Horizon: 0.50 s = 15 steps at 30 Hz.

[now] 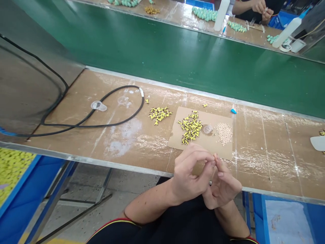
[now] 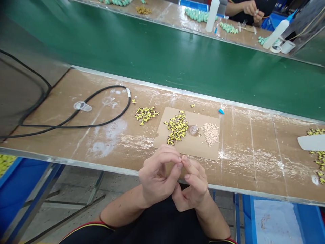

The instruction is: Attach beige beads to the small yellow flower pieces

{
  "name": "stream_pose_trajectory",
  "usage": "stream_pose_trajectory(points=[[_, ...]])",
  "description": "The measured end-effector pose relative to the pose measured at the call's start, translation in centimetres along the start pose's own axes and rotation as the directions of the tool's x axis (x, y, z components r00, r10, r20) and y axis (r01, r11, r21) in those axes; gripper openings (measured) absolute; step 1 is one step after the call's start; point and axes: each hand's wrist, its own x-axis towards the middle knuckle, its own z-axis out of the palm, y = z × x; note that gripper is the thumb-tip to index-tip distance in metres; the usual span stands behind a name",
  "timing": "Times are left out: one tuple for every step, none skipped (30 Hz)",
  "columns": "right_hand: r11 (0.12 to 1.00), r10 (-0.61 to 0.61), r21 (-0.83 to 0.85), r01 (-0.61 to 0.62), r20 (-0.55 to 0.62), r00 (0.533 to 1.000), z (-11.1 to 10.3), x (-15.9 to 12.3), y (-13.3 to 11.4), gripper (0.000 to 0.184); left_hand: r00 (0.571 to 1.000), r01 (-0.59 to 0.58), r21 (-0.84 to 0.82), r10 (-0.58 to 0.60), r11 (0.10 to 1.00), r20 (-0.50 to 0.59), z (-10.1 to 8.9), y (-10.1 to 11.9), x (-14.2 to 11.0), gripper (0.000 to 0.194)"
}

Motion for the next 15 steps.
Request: stream_pose_trajectory(points=[[1.000,0.011,-0.001,-0.011,-0.002,1.000,0.1,-0.1,0.0,0.055,1.000,-0.002,0.005,0.002,1.000,-0.001,0.0,0.0,0.0,0.015],[1.000,0.020,-0.003,-0.020,-0.002,1.000,0.1,-0.2,-0.1,0.054,1.000,-0.004,0.011,0.004,1.000,0.000,0.0,0.0,0.0,0.015],[1.000,0.030,-0.005,-0.030,-0.003,1.000,0.2,-0.3,-0.1,0.054,1.000,-0.005,0.017,0.005,1.000,0.003,0.0,0.0,0.0,0.015],[0.999,0.038,-0.006,-0.038,-0.004,0.999,0.3,-0.3,-0.2,0.054,1.000,-0.007,0.024,0.007,1.000,0.004,-0.1,0.0,0.0,0.015],[0.999,0.043,-0.006,-0.043,-0.003,0.999,0.3,-0.3,-0.2,0.055,1.000,-0.008,0.031,0.008,0.999,0.004,-0.1,0.0,0.0,0.015],[0.999,0.044,-0.004,-0.044,-0.003,0.999,0.4,-0.4,-0.2,0.055,1.000,-0.010,0.040,0.010,0.999,0.003,-0.2,0.0,0.0,0.015],[0.999,0.042,0.001,-0.042,0.001,0.999,0.4,-0.4,-0.2,0.055,1.000,-0.013,0.051,0.013,0.999,-0.002,-0.2,0.0,-0.1,0.015],[0.999,0.042,0.009,-0.042,0.003,0.999,0.5,-0.4,-0.2,0.055,1.000,-0.016,0.062,0.017,0.998,-0.007,-0.2,0.0,-0.1,0.014],[0.999,0.045,0.017,-0.045,0.005,0.999,0.5,-0.5,-0.2,0.056,1.000,-0.020,0.074,0.021,0.997,-0.015,-0.1,0.0,-0.1,0.014],[0.998,0.050,0.022,-0.050,0.007,0.999,0.6,-0.7,-0.1,0.056,0.999,-0.022,0.088,0.024,0.996,-0.021,-0.1,0.0,-0.2,0.014],[0.998,0.059,0.023,-0.059,0.006,0.998,0.6,-0.9,0.0,0.056,0.999,-0.025,0.103,0.028,0.994,-0.028,0.0,0.0,-0.3,0.014],[0.997,0.069,0.018,-0.069,0.005,0.998,0.7,-1.1,0.0,0.057,0.999,-0.028,0.117,0.033,0.993,-0.035,0.1,-0.1,-0.3,0.014],[0.997,0.078,0.012,-0.078,0.002,0.997,0.8,-1.4,0.1,0.057,0.998,-0.031,0.128,0.037,0.991,-0.043,0.2,-0.1,-0.4,0.014],[0.996,0.086,0.009,-0.086,-0.004,0.996,0.9,-1.6,0.2,0.057,0.998,-0.034,0.134,0.041,0.990,-0.051,0.3,-0.2,-0.5,0.013],[0.996,0.091,0.011,-0.091,-0.010,0.996,1.1,-1.9,0.2,0.056,0.997,-0.034,0.131,0.043,0.991,-0.066,0.5,-0.3,-0.6,0.012]])
